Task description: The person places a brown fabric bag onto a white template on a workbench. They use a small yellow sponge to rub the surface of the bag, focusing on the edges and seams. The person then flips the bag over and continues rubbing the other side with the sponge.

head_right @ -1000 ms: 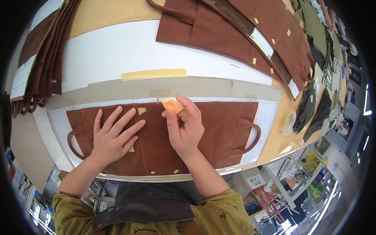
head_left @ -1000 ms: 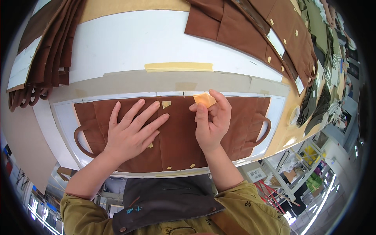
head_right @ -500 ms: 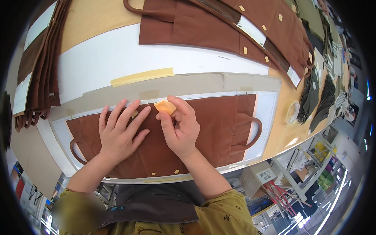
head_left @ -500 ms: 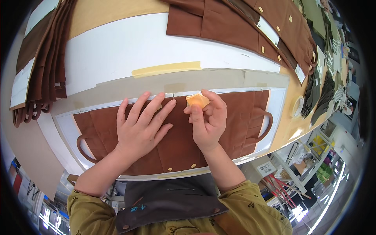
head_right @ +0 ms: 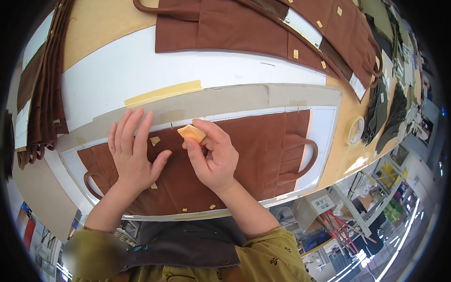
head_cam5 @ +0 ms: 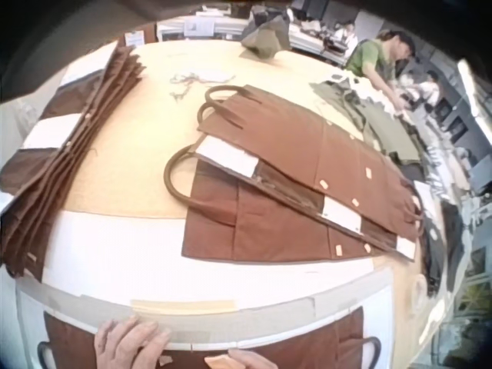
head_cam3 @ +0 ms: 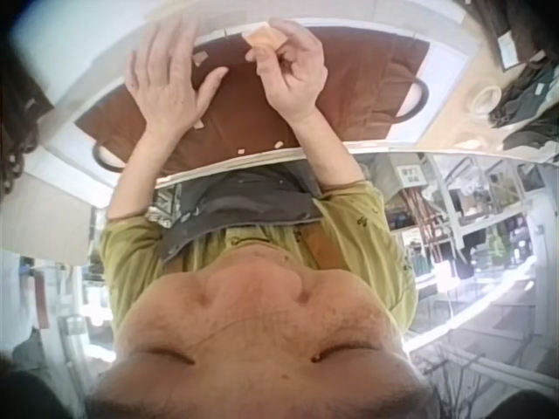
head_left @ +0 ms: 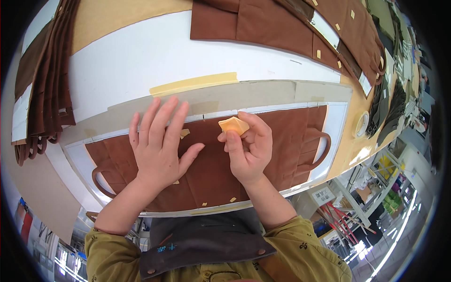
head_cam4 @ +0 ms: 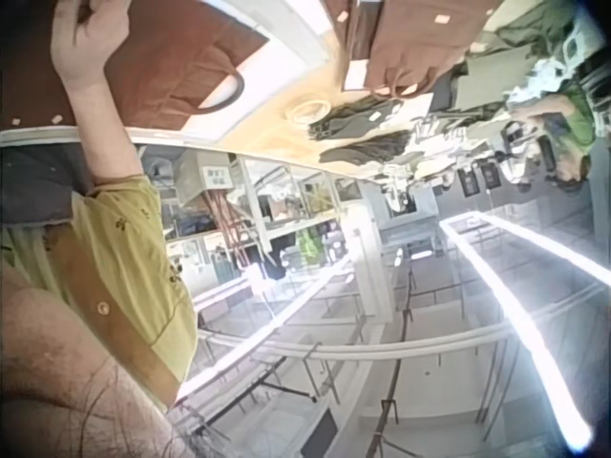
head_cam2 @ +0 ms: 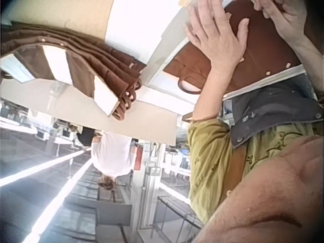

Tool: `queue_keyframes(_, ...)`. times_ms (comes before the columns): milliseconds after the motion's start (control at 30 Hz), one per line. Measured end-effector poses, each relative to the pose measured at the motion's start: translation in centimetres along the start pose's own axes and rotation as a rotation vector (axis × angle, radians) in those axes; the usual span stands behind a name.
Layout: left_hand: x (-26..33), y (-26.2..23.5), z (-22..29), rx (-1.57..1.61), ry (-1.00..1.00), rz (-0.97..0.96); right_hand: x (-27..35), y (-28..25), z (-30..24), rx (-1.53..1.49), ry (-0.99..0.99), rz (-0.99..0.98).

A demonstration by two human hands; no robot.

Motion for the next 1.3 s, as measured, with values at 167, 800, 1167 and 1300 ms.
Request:
queue_keyframes(167, 0.2, 0.4, 1.2, -0.124, 0.127, 0.005, -0.1, 0.1, -0.3, -0.014, -0.044, 0.047)
queue_keyframes(800, 0.6, -0.2, 1.0, -0.058, 0.136, 0.066, -0.4, 0.2, 0.2, -0.179, 0.012, -0.007)
queue_keyframes(1167, 0.4, -1.2, 1.4, -0.018, 0.151, 0.062, 0.4, -0.4, -10.6, 0.545, -0.424, 0.062)
queue_keyframes(1300, 1.5, -2.3, 2.1, -0.043, 0.296, 0.168, 2.7, -1.1, -16.2, 0.668, -0.547, 0.060)
Point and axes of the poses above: each hand's wrist, its own x-axis away from the middle knuckle, its own y-axis out of the palm, z = x × y, the point moved 9 cm from there along -x, towards the middle knuckle, and after that the axes turned 8 degrees about -z, right-handed, at the moved point
